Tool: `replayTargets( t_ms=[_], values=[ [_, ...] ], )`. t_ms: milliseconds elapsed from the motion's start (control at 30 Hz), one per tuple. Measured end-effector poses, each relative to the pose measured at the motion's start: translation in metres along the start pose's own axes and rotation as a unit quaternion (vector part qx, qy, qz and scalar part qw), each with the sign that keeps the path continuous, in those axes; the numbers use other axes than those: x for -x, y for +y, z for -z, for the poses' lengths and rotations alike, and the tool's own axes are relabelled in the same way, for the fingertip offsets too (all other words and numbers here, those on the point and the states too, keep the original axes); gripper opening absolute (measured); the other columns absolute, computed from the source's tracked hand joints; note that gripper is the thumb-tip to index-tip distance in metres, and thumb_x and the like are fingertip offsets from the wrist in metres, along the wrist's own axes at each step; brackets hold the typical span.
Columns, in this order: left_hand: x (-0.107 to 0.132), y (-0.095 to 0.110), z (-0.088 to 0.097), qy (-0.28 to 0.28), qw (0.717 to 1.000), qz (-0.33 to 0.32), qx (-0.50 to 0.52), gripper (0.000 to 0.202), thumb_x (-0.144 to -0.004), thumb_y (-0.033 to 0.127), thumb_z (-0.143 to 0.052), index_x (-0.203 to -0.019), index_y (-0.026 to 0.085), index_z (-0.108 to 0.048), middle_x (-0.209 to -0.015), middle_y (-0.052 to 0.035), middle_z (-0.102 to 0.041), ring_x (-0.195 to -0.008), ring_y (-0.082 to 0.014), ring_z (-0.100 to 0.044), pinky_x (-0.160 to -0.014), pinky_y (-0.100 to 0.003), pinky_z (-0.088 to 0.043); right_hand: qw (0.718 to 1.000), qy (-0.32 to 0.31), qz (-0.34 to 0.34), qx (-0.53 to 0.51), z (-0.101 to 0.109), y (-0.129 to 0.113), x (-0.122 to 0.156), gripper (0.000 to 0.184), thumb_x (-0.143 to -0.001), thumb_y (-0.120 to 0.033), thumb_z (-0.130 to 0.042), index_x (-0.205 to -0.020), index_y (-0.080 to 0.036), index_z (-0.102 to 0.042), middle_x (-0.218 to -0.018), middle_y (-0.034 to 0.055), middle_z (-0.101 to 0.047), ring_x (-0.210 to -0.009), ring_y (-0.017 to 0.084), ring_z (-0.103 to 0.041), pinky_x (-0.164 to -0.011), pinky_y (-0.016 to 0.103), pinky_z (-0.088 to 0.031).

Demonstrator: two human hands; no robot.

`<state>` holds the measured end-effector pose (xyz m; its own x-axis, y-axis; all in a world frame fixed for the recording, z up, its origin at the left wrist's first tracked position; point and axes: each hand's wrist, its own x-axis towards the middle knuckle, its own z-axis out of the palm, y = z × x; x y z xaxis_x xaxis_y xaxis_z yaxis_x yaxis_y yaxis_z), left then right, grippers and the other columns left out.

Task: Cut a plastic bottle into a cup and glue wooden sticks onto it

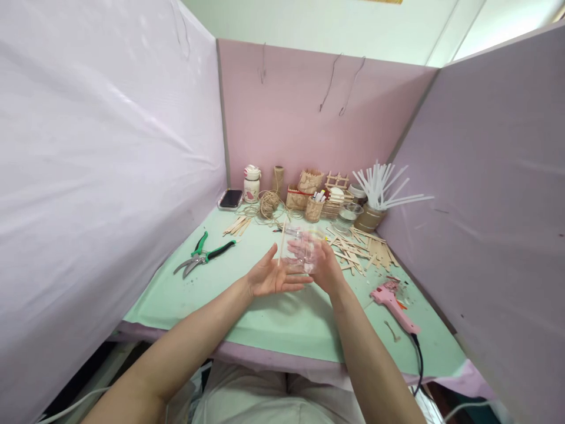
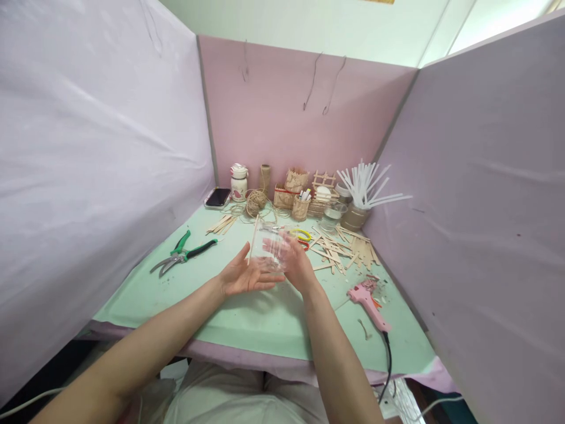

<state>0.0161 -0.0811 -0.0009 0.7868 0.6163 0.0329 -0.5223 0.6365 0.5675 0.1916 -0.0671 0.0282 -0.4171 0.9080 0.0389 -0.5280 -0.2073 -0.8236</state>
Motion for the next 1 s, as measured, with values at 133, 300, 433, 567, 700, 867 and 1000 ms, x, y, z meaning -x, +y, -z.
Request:
replayTargets(
  t_ms=[133, 300, 433, 567, 700, 867, 1000],
  values=[
    [-0.004, -0.011, -0.004, -0.009, 1.0, -0.013, 0.027, 0.077, -0.082, 0.063, -0.051, -0.132, 0.004, -0.046, -0.126, -0.023, -0.058, -0.116, -0.0333, -0.058, -0.097, -0.04, -0.042, 0.999, -0.009, -0.052, 0.004, 0.003, 0.011, -0.005, 0.044, -0.084, -0.055, -0.049, -0.114, -0.025, -0.059, -0.108, 0.0065, -0.072, -0.092, 0.023, -0.069, -0.085, 0.039, -0.053],
    [-0.008, -0.012, -0.007, 0.08, 0.993, -0.081, 0.04, 0.062, -0.083, 0.053, -0.058, -0.123, 0.006, -0.052, -0.113, -0.0168, -0.065, -0.103, -0.0276, -0.065, -0.095, -0.039, -0.046, 0.997, 0.052, -0.006, 0.058, 0.01, 0.023, -0.016, 0.036, -0.081, -0.052, -0.053, -0.104, -0.025, -0.063, -0.112, 0.0046, -0.07, -0.099, 0.022, -0.066, -0.087, 0.038, -0.053],
    [-0.013, -0.009, -0.003, 0.219, 0.96, -0.169, 0.029, 0.04, -0.082, 0.038, -0.066, -0.111, 0.011, -0.057, -0.099, -0.0103, -0.067, -0.091, -0.0201, -0.067, -0.094, -0.036, -0.049, 0.991, 0.099, 0.049, 0.075, 0.018, 0.03, -0.019, 0.038, -0.078, -0.054, -0.059, -0.106, -0.029, -0.061, -0.125, 0.0016, -0.062, -0.116, 0.021, -0.057, -0.092, 0.038, -0.05],
    [-0.016, -0.009, 0.003, 0.285, 0.935, -0.211, -0.002, 0.031, -0.077, 0.032, -0.072, -0.1, 0.013, -0.062, -0.09, -0.0077, -0.067, -0.083, -0.017, -0.067, -0.089, -0.033, -0.051, 0.986, 0.08, 0.089, 0.12, 0.024, 0.038, -0.016, 0.059, -0.071, -0.051, -0.069, -0.124, -0.035, -0.051, -0.146, 0.0026, -0.041, -0.127, 0.023, -0.048, -0.097, 0.041, -0.046],
    [-0.016, -0.012, 0.004, 0.302, 0.924, -0.23, -0.047, 0.03, -0.075, 0.033, -0.074, -0.095, 0.012, -0.065, -0.088, -0.0078, -0.068, -0.078, -0.014, -0.065, -0.085, -0.03, -0.05, 0.967, 0.042, 0.144, 0.206, 0.023, 0.045, -0.013, 0.084, -0.067, -0.044, -0.076, -0.139, -0.037, -0.033, -0.151, 0.0078, -0.03, -0.133, 0.025, -0.041, -0.103, 0.047, -0.04],
    [-0.016, -0.013, 0.003, 0.303, 0.918, -0.248, -0.056, 0.031, -0.068, 0.035, -0.079, -0.083, 0.014, -0.063, -0.08, -0.0035, -0.067, -0.075, -0.013, -0.064, -0.081, -0.03, -0.047, 0.956, 0.039, 0.157, 0.244, 0.016, 0.046, -0.009, 0.091, -0.067, -0.043, -0.077, -0.142, -0.033, -0.027, -0.151, 0.0112, -0.028, -0.133, 0.026, -0.04, -0.104, 0.048, -0.038],
    [-0.017, -0.015, 0.003, 0.312, 0.915, -0.251, -0.049, 0.034, -0.066, 0.033, -0.08, -0.084, 0.015, -0.059, -0.082, -0.0019, -0.066, -0.075, -0.0122, -0.063, -0.081, -0.03, -0.046, 0.952, 0.052, 0.163, 0.253, 0.01, 0.045, -0.006, 0.087, -0.068, -0.045, -0.075, -0.141, -0.03, -0.029, -0.149, 0.0127, -0.03, -0.132, 0.027, -0.041, -0.103, 0.047, -0.04]
  ],
)
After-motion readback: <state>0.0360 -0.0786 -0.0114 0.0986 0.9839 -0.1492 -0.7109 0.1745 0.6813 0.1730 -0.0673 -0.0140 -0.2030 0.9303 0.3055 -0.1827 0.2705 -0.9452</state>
